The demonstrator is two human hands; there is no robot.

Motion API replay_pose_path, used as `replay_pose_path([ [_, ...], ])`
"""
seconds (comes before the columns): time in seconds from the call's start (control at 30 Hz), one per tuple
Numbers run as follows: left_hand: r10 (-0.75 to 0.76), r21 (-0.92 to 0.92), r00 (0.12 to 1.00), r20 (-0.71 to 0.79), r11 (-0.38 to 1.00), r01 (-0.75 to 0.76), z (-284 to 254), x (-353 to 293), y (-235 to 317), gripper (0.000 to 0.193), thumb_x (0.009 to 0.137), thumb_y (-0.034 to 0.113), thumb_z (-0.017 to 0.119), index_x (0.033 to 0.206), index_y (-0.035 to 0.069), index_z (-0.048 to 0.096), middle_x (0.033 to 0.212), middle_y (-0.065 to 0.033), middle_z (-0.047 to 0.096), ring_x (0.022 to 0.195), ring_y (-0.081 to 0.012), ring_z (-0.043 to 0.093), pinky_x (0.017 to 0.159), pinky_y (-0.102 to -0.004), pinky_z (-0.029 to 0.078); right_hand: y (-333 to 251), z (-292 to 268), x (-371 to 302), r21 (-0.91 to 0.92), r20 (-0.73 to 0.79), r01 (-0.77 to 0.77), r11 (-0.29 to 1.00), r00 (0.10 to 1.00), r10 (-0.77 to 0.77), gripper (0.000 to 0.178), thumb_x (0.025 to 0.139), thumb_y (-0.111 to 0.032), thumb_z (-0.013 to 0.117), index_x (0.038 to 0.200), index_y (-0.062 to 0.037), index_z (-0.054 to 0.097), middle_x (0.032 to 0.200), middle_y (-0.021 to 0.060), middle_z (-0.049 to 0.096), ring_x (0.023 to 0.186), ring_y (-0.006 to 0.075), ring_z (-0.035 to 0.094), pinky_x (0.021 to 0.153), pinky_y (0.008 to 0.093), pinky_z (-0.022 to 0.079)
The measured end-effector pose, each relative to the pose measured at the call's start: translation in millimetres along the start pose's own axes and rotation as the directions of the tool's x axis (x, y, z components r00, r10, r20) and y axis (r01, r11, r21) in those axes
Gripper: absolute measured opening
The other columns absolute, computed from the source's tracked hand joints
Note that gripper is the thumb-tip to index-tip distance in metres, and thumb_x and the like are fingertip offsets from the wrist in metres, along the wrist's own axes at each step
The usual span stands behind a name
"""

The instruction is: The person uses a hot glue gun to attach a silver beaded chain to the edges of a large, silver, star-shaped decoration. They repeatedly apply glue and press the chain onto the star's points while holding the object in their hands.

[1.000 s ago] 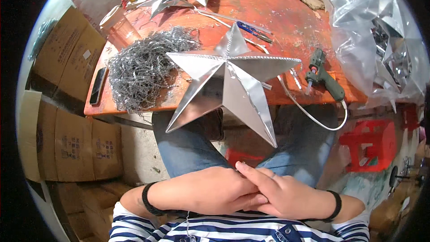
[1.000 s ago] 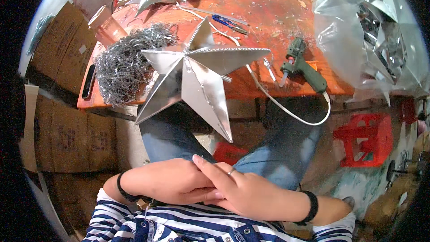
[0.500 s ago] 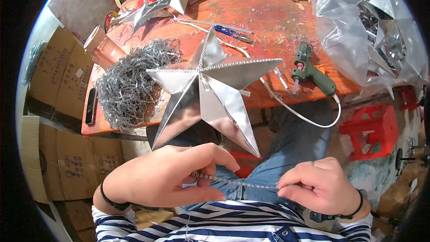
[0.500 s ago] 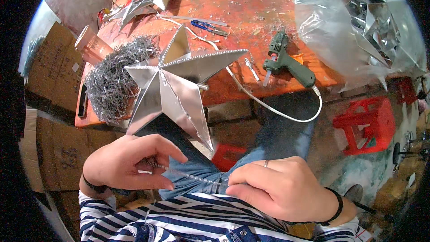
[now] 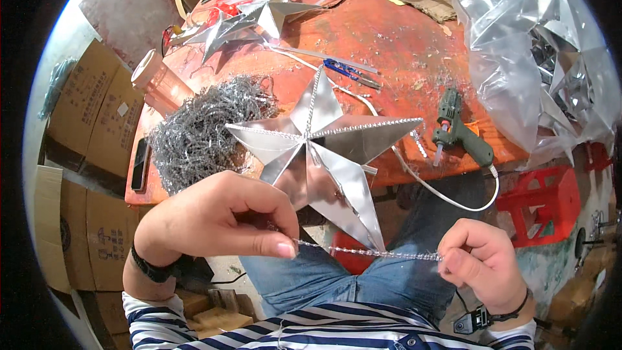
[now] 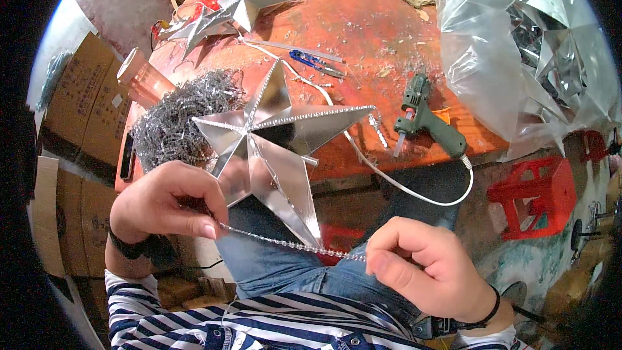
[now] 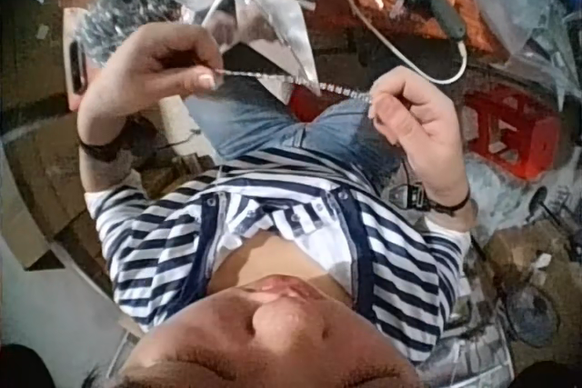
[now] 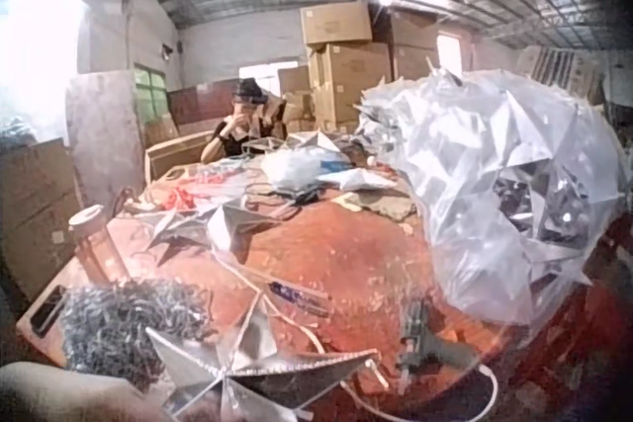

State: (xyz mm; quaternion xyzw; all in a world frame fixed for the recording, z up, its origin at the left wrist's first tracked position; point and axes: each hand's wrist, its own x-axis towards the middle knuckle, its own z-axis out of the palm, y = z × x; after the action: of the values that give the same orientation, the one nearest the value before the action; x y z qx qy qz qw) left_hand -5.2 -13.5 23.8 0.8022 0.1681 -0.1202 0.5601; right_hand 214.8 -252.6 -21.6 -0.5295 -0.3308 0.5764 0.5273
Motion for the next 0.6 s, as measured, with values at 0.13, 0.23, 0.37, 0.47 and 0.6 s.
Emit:
replay_pose_path([
  [0.13,0.018,-0.193,1.0,-0.025,0.981,-0.022,-5,3,-5,0.019,0.091,0.015,0.064,0.098,-0.002,0.066,0.087,-0.0012,0.063,0.08,-0.0062,0.054,0.07,-0.0219,0.044,3,-3,4,0.011,-0.013,-0.006,1.0,1.0,0.006,0.014,0.096,-0.014,0.054,0.091,-0.0008,0.056,0.077,-0.0023,0.054,0.065,0.0017,0.044,0.058,0.0179,0.036],
  [0.23,0.015,-0.25,1.0,-0.011,0.968,-0.017,-11,6,-7,0.017,0.094,0.009,0.057,0.103,-0.003,0.065,0.091,-0.0026,0.063,0.085,-0.0082,0.055,0.075,-0.0225,0.044,4,-3,5,0.015,-0.044,-0.023,1.0,0.999,0.023,0.014,0.096,-0.013,0.055,0.091,-0.0006,0.056,0.075,-0.0019,0.053,0.064,0.0013,0.043,0.056,0.0177,0.034],
  [0.37,0.035,-0.207,0.997,-0.071,0.977,-0.049,-17,11,-16,0.016,0.09,0.004,0.06,0.103,-0.003,0.067,0.095,-0.0083,0.067,0.082,-0.0101,0.061,0.069,-0.0213,0.046,6,-4,7,0.075,-0.075,-0.042,0.996,0.996,0.047,0.013,0.095,-0.012,0.056,0.09,-0.0001,0.056,0.074,-0.0013,0.053,0.063,0.0018,0.043,0.055,0.0179,0.034],
  [0.47,-0.03,-0.141,0.99,-0.141,0.99,0.01,-16,11,-11,0.014,0.088,0.002,0.063,0.1,-0.003,0.068,0.092,-0.0071,0.068,0.081,-0.0083,0.06,0.071,-0.0197,0.046,8,-6,7,0.063,-0.047,-0.046,0.997,0.998,0.049,0.012,0.094,-0.011,0.056,0.09,0.0001,0.057,0.074,-0.0007,0.055,0.063,0.0033,0.046,0.056,0.0188,0.037],
  [0.6,-0.164,-0.106,0.937,-0.309,0.985,0.137,-13,15,4,0.01,0.083,0.003,0.068,0.092,-0.002,0.069,0.086,-0.0048,0.067,0.076,-0.0052,0.059,0.068,-0.0189,0.046,7,-9,8,-0.013,0.056,-0.035,0.999,0.998,0.035,0.012,0.093,-0.01,0.058,0.089,0.0008,0.059,0.078,0.0023,0.06,0.066,0.0078,0.054,0.061,0.0216,0.043],
])
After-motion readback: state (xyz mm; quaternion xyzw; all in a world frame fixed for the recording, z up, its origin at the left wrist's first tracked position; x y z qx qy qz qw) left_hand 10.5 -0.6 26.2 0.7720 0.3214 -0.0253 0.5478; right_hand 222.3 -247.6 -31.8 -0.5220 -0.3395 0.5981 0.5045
